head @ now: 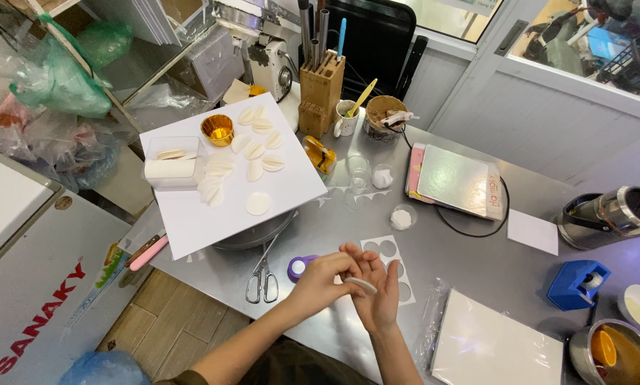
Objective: Cutting out and punching circular paper shapes, then assembling and packaging them.
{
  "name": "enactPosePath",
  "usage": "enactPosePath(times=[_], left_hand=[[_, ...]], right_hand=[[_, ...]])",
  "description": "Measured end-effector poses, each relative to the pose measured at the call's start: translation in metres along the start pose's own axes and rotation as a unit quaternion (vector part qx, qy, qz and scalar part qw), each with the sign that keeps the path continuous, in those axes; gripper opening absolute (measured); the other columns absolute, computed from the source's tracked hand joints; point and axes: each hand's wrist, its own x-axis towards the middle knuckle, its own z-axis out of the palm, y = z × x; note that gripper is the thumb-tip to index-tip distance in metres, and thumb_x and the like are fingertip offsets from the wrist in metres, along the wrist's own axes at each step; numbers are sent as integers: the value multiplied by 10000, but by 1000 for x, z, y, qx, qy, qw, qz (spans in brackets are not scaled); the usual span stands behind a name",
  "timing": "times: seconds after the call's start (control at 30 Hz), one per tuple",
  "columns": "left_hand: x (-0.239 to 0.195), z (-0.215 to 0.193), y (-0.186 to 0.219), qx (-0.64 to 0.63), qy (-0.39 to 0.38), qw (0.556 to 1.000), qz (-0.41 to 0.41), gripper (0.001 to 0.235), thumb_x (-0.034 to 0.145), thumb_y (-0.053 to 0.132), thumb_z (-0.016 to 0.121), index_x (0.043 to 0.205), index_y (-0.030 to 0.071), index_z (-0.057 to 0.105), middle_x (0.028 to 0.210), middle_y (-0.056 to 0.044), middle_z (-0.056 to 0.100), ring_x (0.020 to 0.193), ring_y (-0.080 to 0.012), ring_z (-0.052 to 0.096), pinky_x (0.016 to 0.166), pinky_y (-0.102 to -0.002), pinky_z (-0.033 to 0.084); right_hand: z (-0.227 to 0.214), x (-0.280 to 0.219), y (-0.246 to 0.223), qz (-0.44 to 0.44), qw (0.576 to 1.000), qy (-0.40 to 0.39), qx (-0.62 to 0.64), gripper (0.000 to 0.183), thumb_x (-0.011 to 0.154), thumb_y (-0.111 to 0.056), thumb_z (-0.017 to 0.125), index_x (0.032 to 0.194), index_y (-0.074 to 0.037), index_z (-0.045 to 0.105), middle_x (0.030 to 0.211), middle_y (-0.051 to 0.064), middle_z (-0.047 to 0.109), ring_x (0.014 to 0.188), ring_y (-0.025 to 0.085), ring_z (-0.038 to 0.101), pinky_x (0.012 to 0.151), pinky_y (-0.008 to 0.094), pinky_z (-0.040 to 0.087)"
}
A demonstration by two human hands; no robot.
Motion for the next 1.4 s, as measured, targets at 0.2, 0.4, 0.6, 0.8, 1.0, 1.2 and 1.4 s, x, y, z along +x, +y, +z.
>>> enactPosePath(times=[0.2,0.4,0.6,0.8,1.0,1.2,1.4], left_hand=[[18,-41,-3,1,-142,985,-101,264,683,212,880,849,62,739,725,-40,657,653,-125,569,596,-294,434],[27,-39,-17,-37,-281,954,-97,337,665,227,899,878,58,701,729,23,607,641,-82,492,583,-288,385],[30,-37,8,1,-246,964,-97,468,612,241,897,902,68,574,750,-15,568,683,-166,571,592,-340,463],[10,-25,42,162,-71,968,179,482,662,265,904,970,54,599,978,-83,662,968,-322,656,809,-407,521],[-1,-20,37,173,-48,960,217,366,752,185,851,987,47,606,1240,-103,702,1098,-323,687,912,-403,559],[1,-24,36,147,-84,959,228,413,751,208,866,1053,38,641,1254,-98,723,1074,-307,698,921,-411,553],[0,-21,30,117,-110,963,217,428,745,252,884,1030,49,637,1250,-108,719,1030,-316,714,879,-400,569]], right_hand=[[-24,-2,-32,237,952,-58,-184,702,985,-574,650,1239,78,607,1235,218,643,1127,306,690,964,517,616],[-25,-3,-35,314,924,-74,-208,819,786,-562,851,1222,103,656,1133,230,697,1061,320,737,868,466,641],[-24,-1,-28,305,943,-71,-114,776,735,-478,896,1223,75,655,1180,193,706,1065,319,730,827,472,634],[-40,-2,-28,225,968,-7,-112,590,762,-430,883,1135,-17,685,1118,147,715,973,252,729,891,463,617],[-100,-12,-21,191,977,-69,-58,529,958,-445,838,1143,23,676,1078,132,689,969,229,676,907,417,574],[-34,-5,-40,211,965,-46,-151,691,780,-580,810,1156,-18,668,1130,128,715,1083,287,690,910,421,580],[-51,-8,-43,216,956,-89,-180,752,745,-581,861,1180,6,682,1154,137,716,1092,262,690,952,408,572]])
